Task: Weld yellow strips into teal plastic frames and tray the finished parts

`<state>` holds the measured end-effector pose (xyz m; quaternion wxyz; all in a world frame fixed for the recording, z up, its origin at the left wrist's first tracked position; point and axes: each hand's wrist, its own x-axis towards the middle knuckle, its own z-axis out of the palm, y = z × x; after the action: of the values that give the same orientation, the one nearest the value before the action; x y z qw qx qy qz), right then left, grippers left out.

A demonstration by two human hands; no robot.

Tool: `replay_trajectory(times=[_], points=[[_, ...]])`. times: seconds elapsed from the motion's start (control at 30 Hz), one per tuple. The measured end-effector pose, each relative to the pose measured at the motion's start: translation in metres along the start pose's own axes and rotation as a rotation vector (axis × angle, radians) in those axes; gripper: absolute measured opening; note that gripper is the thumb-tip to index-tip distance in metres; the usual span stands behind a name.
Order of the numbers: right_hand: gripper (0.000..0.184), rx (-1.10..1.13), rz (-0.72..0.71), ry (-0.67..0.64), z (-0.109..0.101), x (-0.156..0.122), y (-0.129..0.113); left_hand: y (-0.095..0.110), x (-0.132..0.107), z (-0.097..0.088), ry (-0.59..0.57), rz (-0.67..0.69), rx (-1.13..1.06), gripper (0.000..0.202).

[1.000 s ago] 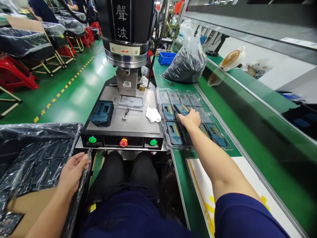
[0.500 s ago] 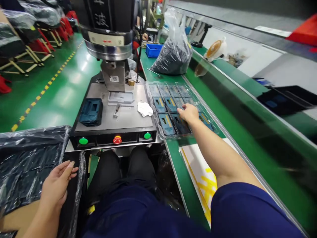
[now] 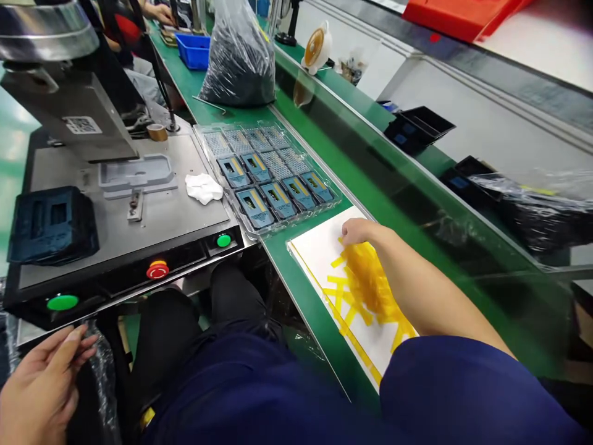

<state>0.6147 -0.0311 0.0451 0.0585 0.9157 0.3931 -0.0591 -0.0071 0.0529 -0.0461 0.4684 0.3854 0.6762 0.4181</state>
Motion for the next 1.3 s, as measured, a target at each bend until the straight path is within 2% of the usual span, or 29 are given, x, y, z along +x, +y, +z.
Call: replay_trajectory(times=[0.1, 0.3, 0.37, 0.43, 0.57, 0.63, 0.73, 0.8, 0.9, 1.0, 1.1, 1.2, 1.3], points=[[0.008, -0.08, 0.011, -0.22, 0.007, -0.008, 0.001, 0.008, -0.002, 0.008, -0.013, 0.035, -0.019, 0.019], [0.007, -0.128, -0.012, -0.37, -0.006, -0.004, -0.001, 0.009, -0.005, 0.004, 0.029, -0.025, -0.065, 0.027], [0.012, -0.058, -0.012, -0.398, -0.013, -0.003, -0.003, 0.006, -0.007, -0.002, 0.046, -0.039, -0.068, 0.027], [0.014, 0.161, -0.021, -0.411, -0.02, -0.006, -0.01, 0.004, -0.008, -0.008, 0.069, -0.037, -0.067, 0.027], [0.015, 0.661, -0.149, -0.467, -0.032, -0.022, -0.047, 0.0, -0.005, -0.017, 0.163, -0.081, -0.111, 0.032], [0.023, 0.746, -0.259, -0.513, -0.035, -0.035, -0.076, -0.002, -0.005, -0.02, 0.217, -0.105, -0.131, 0.035], [0.045, 0.751, -0.432, -0.573, -0.033, -0.058, -0.12, -0.003, -0.012, -0.028, 0.266, -0.083, -0.134, 0.039], [0.052, 0.696, -0.531, -0.589, -0.024, -0.069, -0.146, -0.005, -0.014, -0.037, 0.295, -0.083, -0.127, 0.04], [0.036, 0.635, -0.683, -0.591, 0.002, -0.076, -0.186, -0.017, -0.01, -0.058, 0.367, -0.1, -0.127, 0.037], [0.034, 0.63, -0.765, -0.662, 0.03, -0.089, -0.226, -0.033, -0.012, -0.084, 0.492, -0.133, -0.133, 0.035], [0.034, 0.591, -0.888, -0.712, 0.049, -0.112, -0.255, -0.044, -0.024, -0.102, 0.556, -0.147, -0.152, 0.036], [0.032, 0.547, -1.019, -0.716, 0.065, -0.128, -0.275, -0.045, -0.028, -0.107, 0.561, -0.134, -0.171, 0.04], [0.03, 0.524, -1.072, -0.669, 0.083, -0.131, -0.285, -0.03, -0.019, -0.098, 0.521, -0.1, -0.183, 0.041]])
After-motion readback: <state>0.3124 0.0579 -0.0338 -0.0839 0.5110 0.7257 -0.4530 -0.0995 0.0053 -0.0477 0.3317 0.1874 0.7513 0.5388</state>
